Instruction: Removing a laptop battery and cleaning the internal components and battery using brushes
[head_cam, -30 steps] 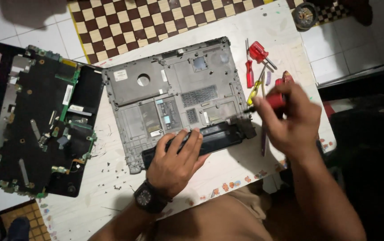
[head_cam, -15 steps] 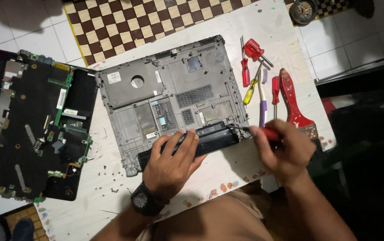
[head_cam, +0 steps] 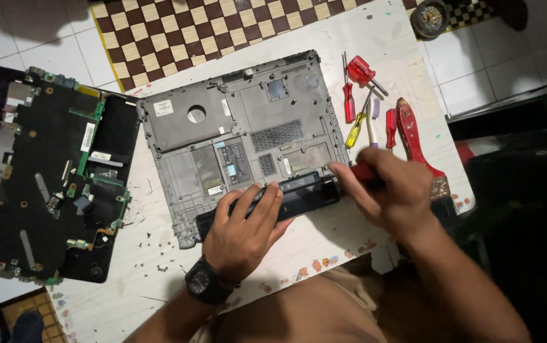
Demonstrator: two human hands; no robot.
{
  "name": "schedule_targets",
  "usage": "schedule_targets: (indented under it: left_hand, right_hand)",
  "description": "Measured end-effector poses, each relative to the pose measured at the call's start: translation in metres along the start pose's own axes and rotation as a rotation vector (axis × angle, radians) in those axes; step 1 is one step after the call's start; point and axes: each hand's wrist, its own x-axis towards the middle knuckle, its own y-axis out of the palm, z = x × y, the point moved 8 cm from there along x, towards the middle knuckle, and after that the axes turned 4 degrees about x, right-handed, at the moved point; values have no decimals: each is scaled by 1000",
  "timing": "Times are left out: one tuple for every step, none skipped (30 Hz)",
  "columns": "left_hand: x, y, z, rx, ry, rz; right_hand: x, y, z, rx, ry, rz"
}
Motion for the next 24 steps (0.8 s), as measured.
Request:
schedule_targets:
  left_hand:
    - [0,0,0,1,0,-1]
    - [0,0,0,3,2,-5]
    - [-1,0,0,3,7,-8]
    - [-1,0,-1,2,9,-8]
    - [-1,0,-1,8,12,-10]
    - [-1,0,-1,14,16,-13]
    - [-1,0,-2,14,17,-13]
    - [-1,1,-1,11,11,-15]
    - [-2,1,-1,10,5,-16]
    - [-1,0,-1,11,5,-17]
    - [0,-1,-1,9,8,-14]
    - [0,-1,-1,8,10,-10]
    - [0,-1,-1,6,10,-10]
    - [0,-1,0,10,6,-12]
    - [0,-1,-1,13,4,-14]
    - [-1,-1,-2,11,5,-13]
    - [-1,-1,-2,14,7,-13]
    - [-1,0,-2,17,8,-14]
    - [-1,0,-1,17,12,-13]
    - [-2,1,-1,14,15,-11]
    - [-3,2,-2,8,16,-7]
    - [-3,3,-3,5,18,-5]
    - [-2,2,-3,10,17,-3]
    - [-2,2,-3,15,16,-2]
  right_hand:
    - [11,-3,4,0,-1,-1]
    - [22,0,5,89,35,59]
    - [31,2,7,177,72,119]
    - [35,4,6,176,74,117]
    - [39,8,4,192,97,150]
    - [43,13,1,208,120,183]
    - [45,15,-3,207,121,182]
    - [47,22,-6,176,113,231]
    - [49,28,-10,146,104,280]
    - [52,30,-10,146,103,280]
    - [55,31,-9,158,88,273]
    - [58,31,-9,170,74,267]
    - [58,33,-11,169,74,268]
    - [58,35,-15,182,108,274]
    - [58,36,-19,193,144,279]
    - [55,33,-19,193,146,279]
    - [54,30,-23,182,196,265]
    - [53,26,-27,171,246,252]
    - [46,22,-28,172,248,249]
    - [39,11,-37,205,348,150]
    - [29,1,-47,237,450,54]
    - [18,-3,-49,237,455,53]
    - [7,-15,-52,194,464,-66]
    - [-5,-29,-54,149,473,-184]
